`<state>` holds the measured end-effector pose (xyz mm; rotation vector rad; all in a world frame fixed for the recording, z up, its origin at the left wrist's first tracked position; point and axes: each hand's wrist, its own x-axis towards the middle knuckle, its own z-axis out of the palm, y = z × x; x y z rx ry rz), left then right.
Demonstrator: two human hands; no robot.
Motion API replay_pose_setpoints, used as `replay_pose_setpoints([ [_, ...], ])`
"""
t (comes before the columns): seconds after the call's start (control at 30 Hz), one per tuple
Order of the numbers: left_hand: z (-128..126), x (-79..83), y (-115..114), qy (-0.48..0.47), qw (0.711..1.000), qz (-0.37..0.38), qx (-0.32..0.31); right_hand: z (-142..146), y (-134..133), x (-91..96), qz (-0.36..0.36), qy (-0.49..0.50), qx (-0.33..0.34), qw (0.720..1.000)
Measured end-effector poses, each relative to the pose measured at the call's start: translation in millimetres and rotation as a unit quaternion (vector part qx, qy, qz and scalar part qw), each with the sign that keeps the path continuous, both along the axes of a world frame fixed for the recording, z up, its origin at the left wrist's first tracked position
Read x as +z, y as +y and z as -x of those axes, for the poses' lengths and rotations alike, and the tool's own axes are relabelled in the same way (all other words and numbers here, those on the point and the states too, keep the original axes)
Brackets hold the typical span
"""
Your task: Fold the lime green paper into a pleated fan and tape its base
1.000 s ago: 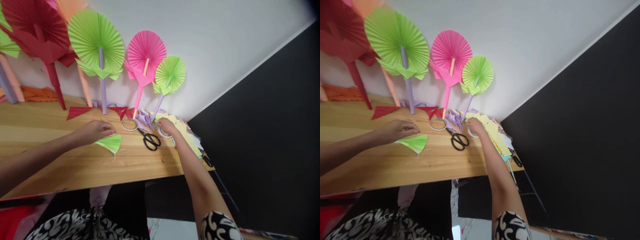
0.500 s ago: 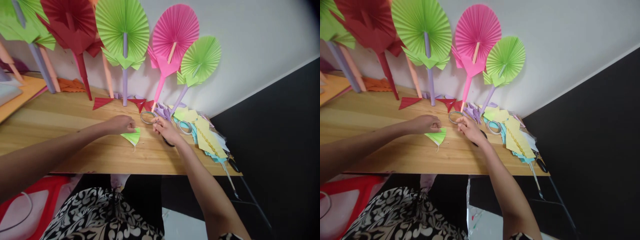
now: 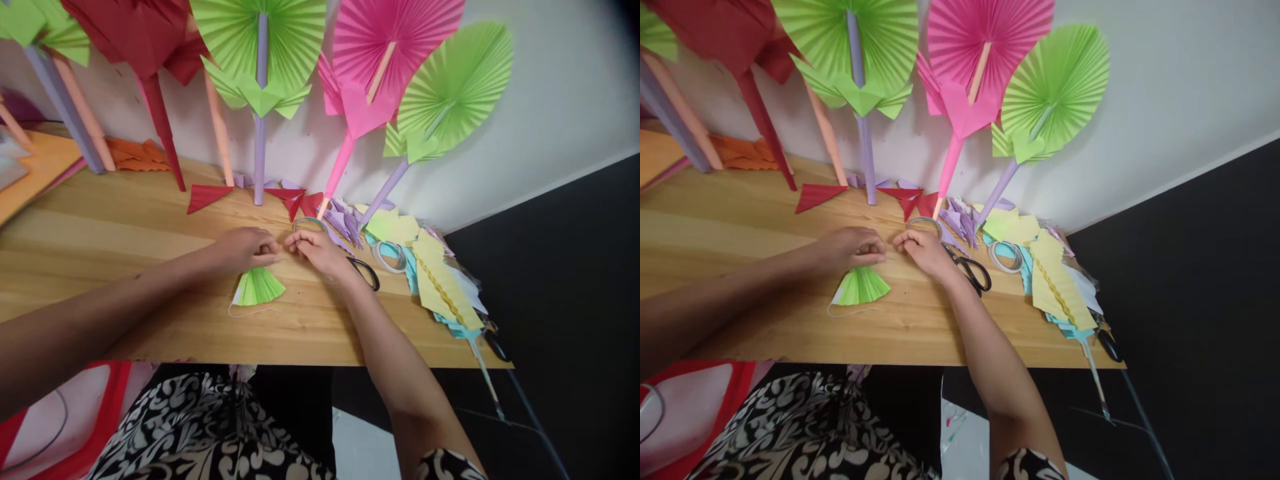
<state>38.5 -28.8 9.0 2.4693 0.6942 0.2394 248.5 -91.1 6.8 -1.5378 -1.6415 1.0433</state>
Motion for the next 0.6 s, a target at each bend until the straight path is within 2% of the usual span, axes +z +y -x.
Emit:
replay_pose_setpoints([
  [0.13,9.2,-7.6,5.6,-0.009,0.994,-0.009,-0.104,-7.1,-9.8,-1.8,0.021,-0.003,-0.005,1.0],
  [0.3,18.1,-2.8,4.5,0.017,0.991,0.01,-0.134,-2.1,-17.4,5.5,0.049,0.014,0.005,0.999],
  [0.37,18.2,0.0,3.0,0.021,0.993,-0.003,-0.118,3.7,-19.8,7.4,0.05,0.018,0.019,0.998],
  [0.43,17.3,1.1,3.0,0.019,0.997,0.01,-0.074,8.6,-21.9,8.1,0.043,0.015,0.028,0.999],
  [0.53,15.5,0.5,5.0,-0.012,0.996,0.087,0.011,12.4,-24.1,8.6,0.017,0.016,0.021,1.0],
  [0.6,14.0,0.2,5.5,-0.04,0.989,0.137,0.042,13.7,-24.6,8.6,0.009,0.033,0.018,0.999],
])
